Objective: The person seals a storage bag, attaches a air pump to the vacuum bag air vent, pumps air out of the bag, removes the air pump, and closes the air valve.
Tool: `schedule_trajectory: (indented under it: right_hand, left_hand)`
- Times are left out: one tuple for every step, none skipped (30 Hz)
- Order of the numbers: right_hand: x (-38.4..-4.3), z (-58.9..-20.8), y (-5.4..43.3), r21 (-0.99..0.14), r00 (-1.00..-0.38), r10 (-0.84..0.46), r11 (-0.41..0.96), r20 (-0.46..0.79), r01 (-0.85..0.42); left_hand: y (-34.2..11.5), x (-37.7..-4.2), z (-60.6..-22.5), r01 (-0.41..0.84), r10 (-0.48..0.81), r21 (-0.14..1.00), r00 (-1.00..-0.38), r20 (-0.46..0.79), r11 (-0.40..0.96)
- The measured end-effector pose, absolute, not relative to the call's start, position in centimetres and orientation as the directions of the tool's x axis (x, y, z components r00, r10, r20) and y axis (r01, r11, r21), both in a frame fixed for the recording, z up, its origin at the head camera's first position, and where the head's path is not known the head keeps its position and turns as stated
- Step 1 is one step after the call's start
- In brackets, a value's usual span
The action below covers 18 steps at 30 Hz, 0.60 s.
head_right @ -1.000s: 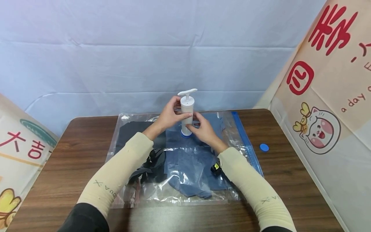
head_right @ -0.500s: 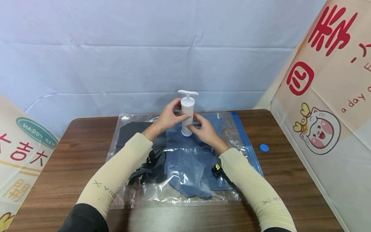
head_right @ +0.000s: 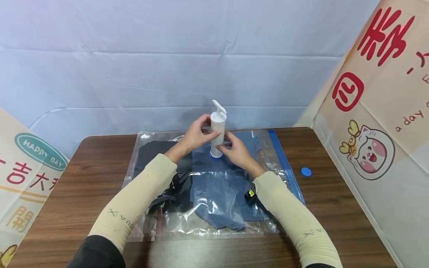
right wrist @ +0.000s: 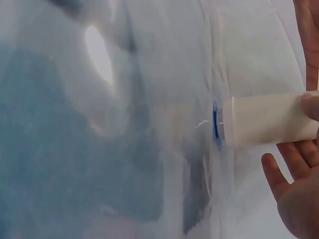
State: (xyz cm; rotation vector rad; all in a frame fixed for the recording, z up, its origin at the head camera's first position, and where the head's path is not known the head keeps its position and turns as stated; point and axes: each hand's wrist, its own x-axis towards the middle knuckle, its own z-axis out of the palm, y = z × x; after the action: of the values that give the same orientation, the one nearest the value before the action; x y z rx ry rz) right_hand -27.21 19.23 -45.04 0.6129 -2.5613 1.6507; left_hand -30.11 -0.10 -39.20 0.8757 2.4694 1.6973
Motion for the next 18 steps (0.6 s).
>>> schedule_trajectory:
  right_hand:
    - [-27.21, -45.03, 19.22, -0.866, -0.921, -0.307, 0.363, 0.238, -0.345]
    - [-27.21, -45.02, 19.21, -0.865, -0.921, -0.307, 0.365, 0.239, -0.346]
    - [-27.23, -45.03, 19.2, -0.863, -0.922, -0.303, 0.368, 0.241, -0.347]
    - [-27.22, -45.0, 19.16, -0.862, -0.922, -0.302, 0.369, 0.243, -0.348]
    - [-27.24, -45.01, 19.15, -0.861, -0.922, -0.301, 0.37, 0.243, -0.348]
    - [-27.27, -45.02, 19.14, -0.861, -0.922, -0.302, 0.372, 0.242, -0.347]
    - [-27.26, -45.0, 19.16, -0.861, -0.923, -0.304, 0.373, 0.238, -0.345]
    - [-27.22, -44.94, 19.17, -0.863, -0.923, -0.304, 0.372, 0.235, -0.342]
    - [-27.19, -44.89, 19.19, -0.864, -0.923, -0.305, 0.37, 0.235, -0.342]
    - [-27.15, -44.82, 19.21, -0.866, -0.924, -0.304, 0.366, 0.234, -0.34]
    - [-27.15, -44.8, 19.24, -0.869, -0.925, -0.302, 0.363, 0.232, -0.337]
    - [-27.11, -44.72, 19.25, -0.87, -0.926, -0.299, 0.363, 0.231, -0.334]
    - [-27.08, -44.66, 19.24, -0.871, -0.927, -0.296, 0.36, 0.232, -0.333]
    - [-27.09, -44.61, 19.21, -0.872, -0.927, -0.294, 0.359, 0.232, -0.333]
    - [-27.1, -44.59, 19.17, -0.872, -0.928, -0.291, 0.358, 0.234, -0.332]
    - [-27.1, -44.59, 19.13, -0.874, -0.929, -0.288, 0.358, 0.231, -0.328]
    - [-27.12, -44.59, 19.09, -0.875, -0.93, -0.289, 0.358, 0.228, -0.326]
    - [-27.11, -44.6, 19.05, -0.876, -0.929, -0.292, 0.356, 0.227, -0.326]
  left_hand:
    - [-0.05, -30.11, -39.24, 0.433, 0.455, 0.865, -0.843, 0.289, 0.254]
    - [0.01, -30.08, -39.27, 0.432, 0.454, 0.865, -0.844, 0.286, 0.257]
    - [0.06, -30.05, -39.31, 0.431, 0.451, 0.863, -0.846, 0.285, 0.263]
    - [0.1, -30.0, -39.32, 0.429, 0.449, 0.864, -0.848, 0.283, 0.266]
    - [0.14, -29.97, -39.35, 0.427, 0.447, 0.864, -0.849, 0.281, 0.268]
    - [0.18, -29.93, -39.34, 0.425, 0.445, 0.864, -0.851, 0.279, 0.27]
    - [0.2, -29.89, -39.33, 0.423, 0.444, 0.864, -0.852, 0.278, 0.272]
    - [0.21, -29.85, -39.31, 0.424, 0.444, 0.864, -0.852, 0.278, 0.273]
    - [0.23, -29.84, -39.29, 0.424, 0.444, 0.864, -0.852, 0.278, 0.272]
    - [0.22, -29.82, -39.25, 0.427, 0.445, 0.862, -0.85, 0.281, 0.272]
    - [0.21, -29.82, -39.23, 0.43, 0.447, 0.861, -0.848, 0.283, 0.271]
    - [0.2, -29.83, -39.23, 0.432, 0.449, 0.861, -0.847, 0.285, 0.269]
    - [0.19, -29.84, -39.23, 0.434, 0.45, 0.86, -0.846, 0.286, 0.268]
    - [0.18, -29.84, -39.23, 0.434, 0.45, 0.86, -0.846, 0.286, 0.269]
    - [0.16, -29.85, -39.27, 0.435, 0.45, 0.859, -0.846, 0.286, 0.271]
    - [0.16, -29.86, -39.3, 0.436, 0.448, 0.857, -0.847, 0.287, 0.274]
    - [0.16, -29.88, -39.36, 0.437, 0.448, 0.856, -0.847, 0.287, 0.276]
    - [0.15, -29.9, -39.43, 0.438, 0.447, 0.855, -0.847, 0.288, 0.279]
